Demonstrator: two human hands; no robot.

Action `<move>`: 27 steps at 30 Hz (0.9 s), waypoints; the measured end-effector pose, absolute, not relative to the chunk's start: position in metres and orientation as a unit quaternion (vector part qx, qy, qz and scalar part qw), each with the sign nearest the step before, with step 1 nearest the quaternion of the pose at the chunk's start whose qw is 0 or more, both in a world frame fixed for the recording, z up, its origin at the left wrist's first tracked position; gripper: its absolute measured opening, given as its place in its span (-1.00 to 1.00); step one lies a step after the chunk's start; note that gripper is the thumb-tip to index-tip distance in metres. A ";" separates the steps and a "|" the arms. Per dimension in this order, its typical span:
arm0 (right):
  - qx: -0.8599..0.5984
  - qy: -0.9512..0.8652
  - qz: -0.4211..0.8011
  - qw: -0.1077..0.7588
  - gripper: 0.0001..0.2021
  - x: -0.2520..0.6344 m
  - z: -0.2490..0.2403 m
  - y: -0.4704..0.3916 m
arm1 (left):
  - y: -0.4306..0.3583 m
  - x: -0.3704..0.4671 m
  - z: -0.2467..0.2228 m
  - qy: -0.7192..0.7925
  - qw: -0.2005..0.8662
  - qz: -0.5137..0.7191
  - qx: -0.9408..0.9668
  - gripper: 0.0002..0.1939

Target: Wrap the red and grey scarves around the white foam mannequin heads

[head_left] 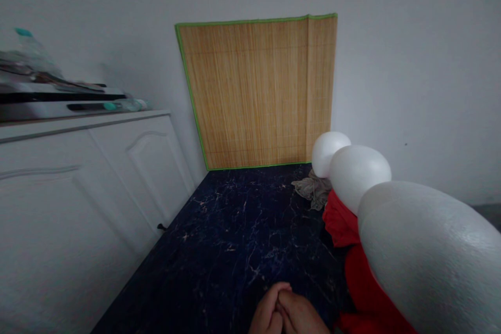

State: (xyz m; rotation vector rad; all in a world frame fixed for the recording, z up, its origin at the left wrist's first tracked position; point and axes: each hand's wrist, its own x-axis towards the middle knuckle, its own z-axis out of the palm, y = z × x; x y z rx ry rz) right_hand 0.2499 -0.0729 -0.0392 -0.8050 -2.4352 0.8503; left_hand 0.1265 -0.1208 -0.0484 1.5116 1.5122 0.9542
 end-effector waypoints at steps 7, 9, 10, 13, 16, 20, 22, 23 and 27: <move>-0.310 -0.878 0.314 0.187 -0.82 0.249 -0.038 -0.072 | -0.120 0.128 -0.047 0.586 0.383 0.404 0.589 -0.43; -0.304 -0.878 0.318 0.188 -0.81 0.249 -0.039 -0.071 | -0.121 0.127 -0.047 0.580 0.387 0.404 0.592 -0.44; -0.302 -0.877 0.321 0.191 -0.81 0.249 -0.040 -0.071 | -0.121 0.127 -0.048 0.578 0.384 0.407 0.594 -0.45; -0.304 -0.873 0.327 0.197 -0.80 0.249 -0.043 -0.072 | -0.122 0.127 -0.051 0.580 0.366 0.417 0.596 -0.45; -0.303 -0.874 0.326 0.197 -0.82 0.249 -0.043 -0.073 | -0.123 0.128 -0.054 0.582 0.362 0.418 0.596 -0.43; -0.307 -0.874 0.319 0.198 -0.82 0.250 -0.037 -0.074 | -0.124 0.130 -0.052 0.592 0.357 0.430 0.581 -0.45; -0.314 -0.872 0.324 0.190 -0.82 0.250 -0.034 -0.074 | -0.124 0.131 -0.051 0.594 0.358 0.431 0.578 -0.45; -0.315 -0.871 0.327 0.186 -0.82 0.250 -0.033 -0.074 | -0.124 0.132 -0.050 0.594 0.359 0.431 0.577 -0.45; -0.302 -0.877 0.318 0.199 -0.82 0.250 -0.033 -0.074 | -0.124 0.133 -0.047 0.602 0.360 0.428 0.570 -0.46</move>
